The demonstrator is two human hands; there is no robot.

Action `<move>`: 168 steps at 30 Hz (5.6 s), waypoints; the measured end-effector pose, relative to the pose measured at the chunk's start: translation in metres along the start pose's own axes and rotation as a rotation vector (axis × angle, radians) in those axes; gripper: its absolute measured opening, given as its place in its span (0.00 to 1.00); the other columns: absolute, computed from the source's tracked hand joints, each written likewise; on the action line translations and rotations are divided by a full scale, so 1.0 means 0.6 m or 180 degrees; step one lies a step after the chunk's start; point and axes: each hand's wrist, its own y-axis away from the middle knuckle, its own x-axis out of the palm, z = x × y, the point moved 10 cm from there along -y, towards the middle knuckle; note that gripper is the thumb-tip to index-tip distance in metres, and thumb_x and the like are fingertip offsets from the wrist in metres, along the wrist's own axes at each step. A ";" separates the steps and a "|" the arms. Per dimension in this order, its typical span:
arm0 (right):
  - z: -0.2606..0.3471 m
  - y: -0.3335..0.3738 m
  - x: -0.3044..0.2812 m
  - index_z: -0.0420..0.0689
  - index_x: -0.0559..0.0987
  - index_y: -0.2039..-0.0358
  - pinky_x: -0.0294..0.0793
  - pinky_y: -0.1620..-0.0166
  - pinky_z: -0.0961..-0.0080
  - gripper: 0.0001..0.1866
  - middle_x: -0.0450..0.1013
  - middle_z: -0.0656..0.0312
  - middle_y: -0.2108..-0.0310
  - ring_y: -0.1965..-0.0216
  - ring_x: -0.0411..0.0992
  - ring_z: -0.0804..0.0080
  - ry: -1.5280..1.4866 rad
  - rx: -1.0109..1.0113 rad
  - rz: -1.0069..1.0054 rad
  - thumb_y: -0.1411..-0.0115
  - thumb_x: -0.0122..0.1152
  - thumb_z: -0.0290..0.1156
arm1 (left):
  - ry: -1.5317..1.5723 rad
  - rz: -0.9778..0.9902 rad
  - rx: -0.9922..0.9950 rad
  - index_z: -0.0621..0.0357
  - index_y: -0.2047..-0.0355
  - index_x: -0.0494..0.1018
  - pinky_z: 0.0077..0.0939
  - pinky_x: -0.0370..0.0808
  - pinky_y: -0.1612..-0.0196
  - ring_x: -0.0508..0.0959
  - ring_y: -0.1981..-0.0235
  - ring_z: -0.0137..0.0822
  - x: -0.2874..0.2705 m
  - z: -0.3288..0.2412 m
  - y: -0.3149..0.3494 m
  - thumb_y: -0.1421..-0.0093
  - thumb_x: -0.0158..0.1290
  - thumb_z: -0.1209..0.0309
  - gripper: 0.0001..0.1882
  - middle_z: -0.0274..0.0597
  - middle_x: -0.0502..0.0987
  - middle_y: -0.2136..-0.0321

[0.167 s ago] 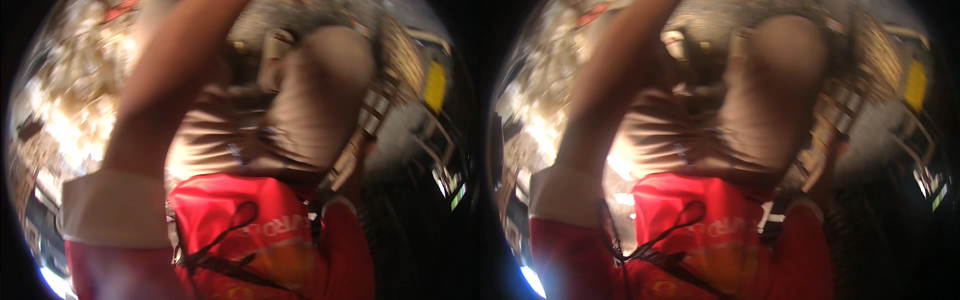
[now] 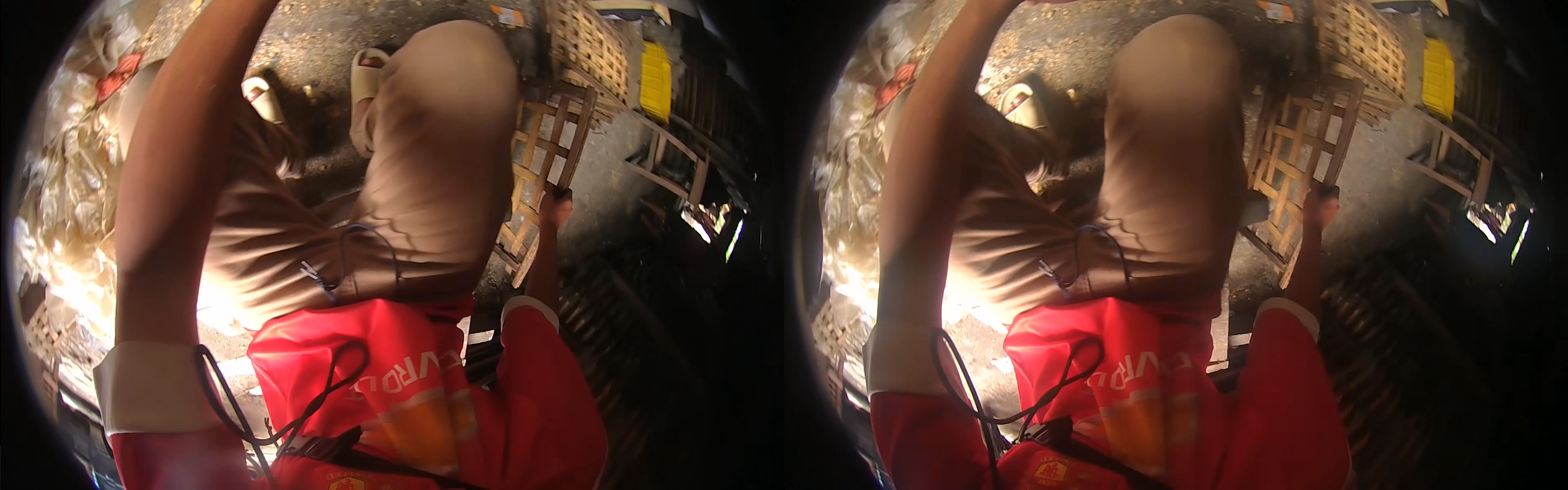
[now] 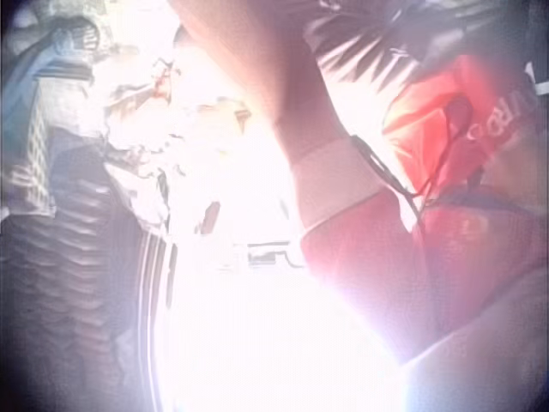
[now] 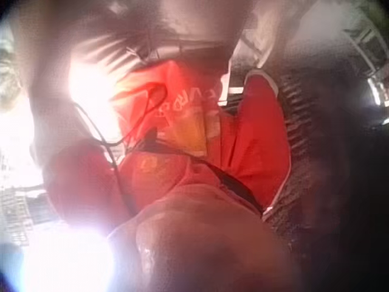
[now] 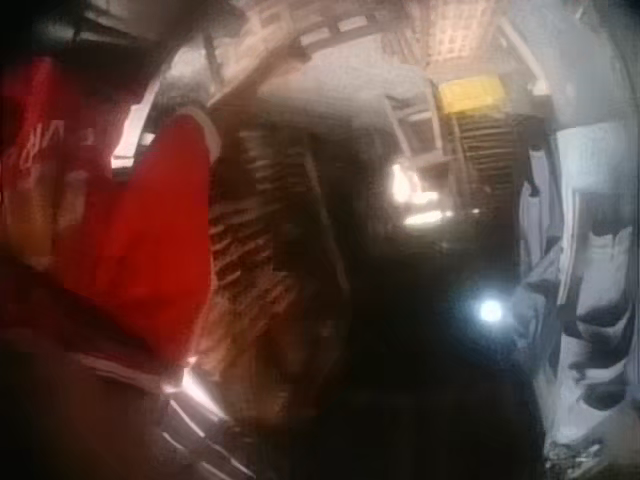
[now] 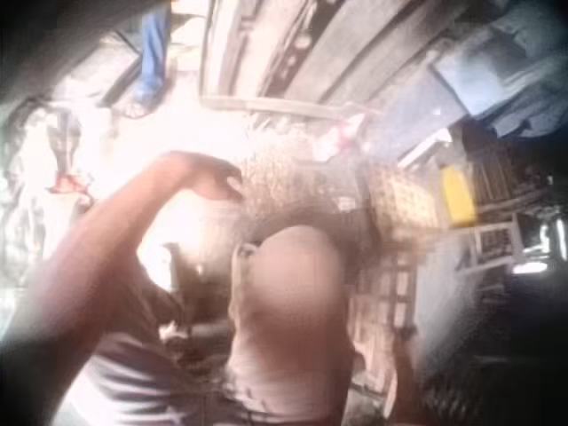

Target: The person sits on the floor and assembles a wooden lattice by hand, placing a plastic sheet underneath and adjusting the frame. They handle the lattice and plastic sheet repeatedly, aligning and securing the structure.

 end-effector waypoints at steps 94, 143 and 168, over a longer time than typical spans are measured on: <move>0.052 0.083 0.087 0.40 0.73 0.62 0.75 0.58 0.48 0.15 0.78 0.41 0.66 0.61 0.76 0.38 0.0068 0.0499 0.0717 0.45 0.63 0.36 | 0.0676 -0.0281 0.0125 0.42 0.36 0.64 0.39 0.68 0.42 0.73 0.44 0.46 -0.007 0.081 0.030 0.38 0.53 0.43 0.33 0.55 0.76 0.49; -0.022 0.099 0.018 0.42 0.72 0.57 0.73 0.57 0.43 0.16 0.77 0.37 0.67 0.60 0.75 0.34 0.0202 0.0544 0.0626 0.43 0.57 0.37 | 0.0338 -0.0294 0.0250 0.42 0.34 0.61 0.39 0.68 0.41 0.72 0.42 0.45 -0.012 0.093 0.025 0.35 0.50 0.46 0.33 0.52 0.73 0.44; -0.018 0.122 0.057 0.45 0.71 0.59 0.73 0.59 0.42 0.12 0.78 0.41 0.67 0.61 0.75 0.35 0.0301 0.0614 0.0718 0.40 0.55 0.37 | 0.0402 -0.0260 0.0159 0.44 0.35 0.62 0.38 0.70 0.43 0.73 0.43 0.44 -0.019 0.087 0.027 0.37 0.51 0.45 0.34 0.52 0.74 0.46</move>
